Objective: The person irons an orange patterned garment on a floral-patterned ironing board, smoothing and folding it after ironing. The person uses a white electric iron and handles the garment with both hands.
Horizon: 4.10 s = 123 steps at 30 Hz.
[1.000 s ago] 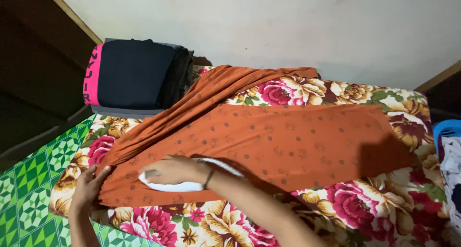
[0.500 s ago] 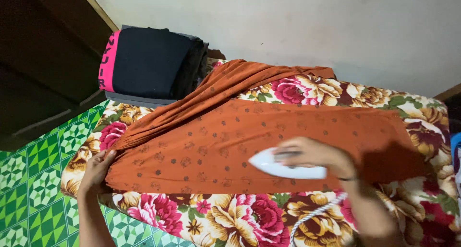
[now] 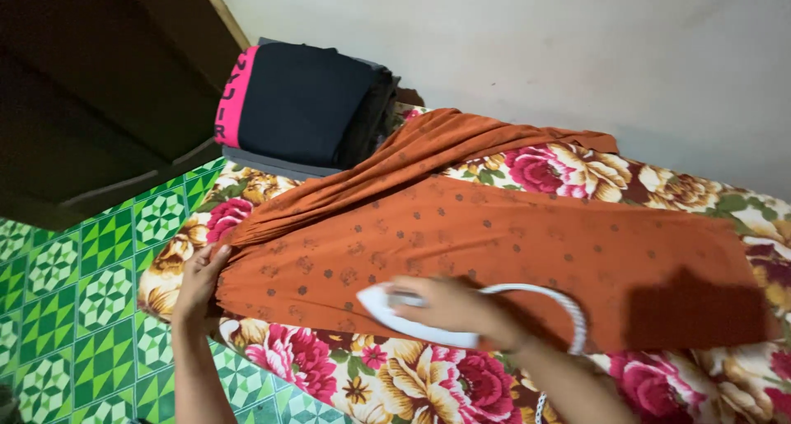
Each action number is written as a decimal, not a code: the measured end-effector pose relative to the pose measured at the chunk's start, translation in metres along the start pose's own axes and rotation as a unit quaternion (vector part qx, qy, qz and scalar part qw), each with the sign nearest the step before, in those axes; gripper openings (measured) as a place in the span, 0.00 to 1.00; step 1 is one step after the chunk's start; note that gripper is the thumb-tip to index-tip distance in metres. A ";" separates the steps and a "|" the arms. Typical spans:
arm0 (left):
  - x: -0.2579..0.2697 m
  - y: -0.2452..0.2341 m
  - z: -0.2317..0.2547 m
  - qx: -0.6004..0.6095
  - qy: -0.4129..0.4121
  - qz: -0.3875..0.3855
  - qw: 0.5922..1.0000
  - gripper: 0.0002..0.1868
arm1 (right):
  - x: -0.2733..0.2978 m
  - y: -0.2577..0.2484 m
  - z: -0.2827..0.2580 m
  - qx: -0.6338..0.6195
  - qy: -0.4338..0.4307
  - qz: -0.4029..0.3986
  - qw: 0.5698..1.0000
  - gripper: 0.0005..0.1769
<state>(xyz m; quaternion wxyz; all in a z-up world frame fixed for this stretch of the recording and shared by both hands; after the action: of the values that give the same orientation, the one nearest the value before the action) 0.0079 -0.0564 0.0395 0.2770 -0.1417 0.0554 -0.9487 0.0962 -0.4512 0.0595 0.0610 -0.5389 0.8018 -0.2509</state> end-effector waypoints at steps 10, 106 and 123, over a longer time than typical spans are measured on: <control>-0.064 -0.037 -0.080 -0.038 0.070 0.016 0.997 0.05 | -0.205 0.083 -0.035 0.154 -0.022 0.050 0.987 0.26; -0.057 -0.057 -0.088 -0.357 -0.025 0.084 0.930 0.14 | -0.037 0.036 -0.034 0.004 -0.042 -0.007 0.999 0.25; -0.096 -0.091 -0.174 -0.395 0.024 0.079 0.915 0.28 | 0.002 -0.033 0.021 0.138 0.060 0.087 0.985 0.24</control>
<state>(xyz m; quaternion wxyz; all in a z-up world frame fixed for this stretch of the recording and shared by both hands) -0.0136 0.0765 -0.1328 0.2708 -0.2120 0.4435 -0.8277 0.1309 -0.4700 0.0574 0.1083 -0.4373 0.8058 -0.3844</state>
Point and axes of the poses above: each hand's wrist, its own x-axis away from the middle knuckle, its own y-axis out of the palm, z = x × y, the point moved 1 cm from there along -x, towards the middle knuckle, and after that the axes turned 9 degrees about -y, right-handed, at the moved point
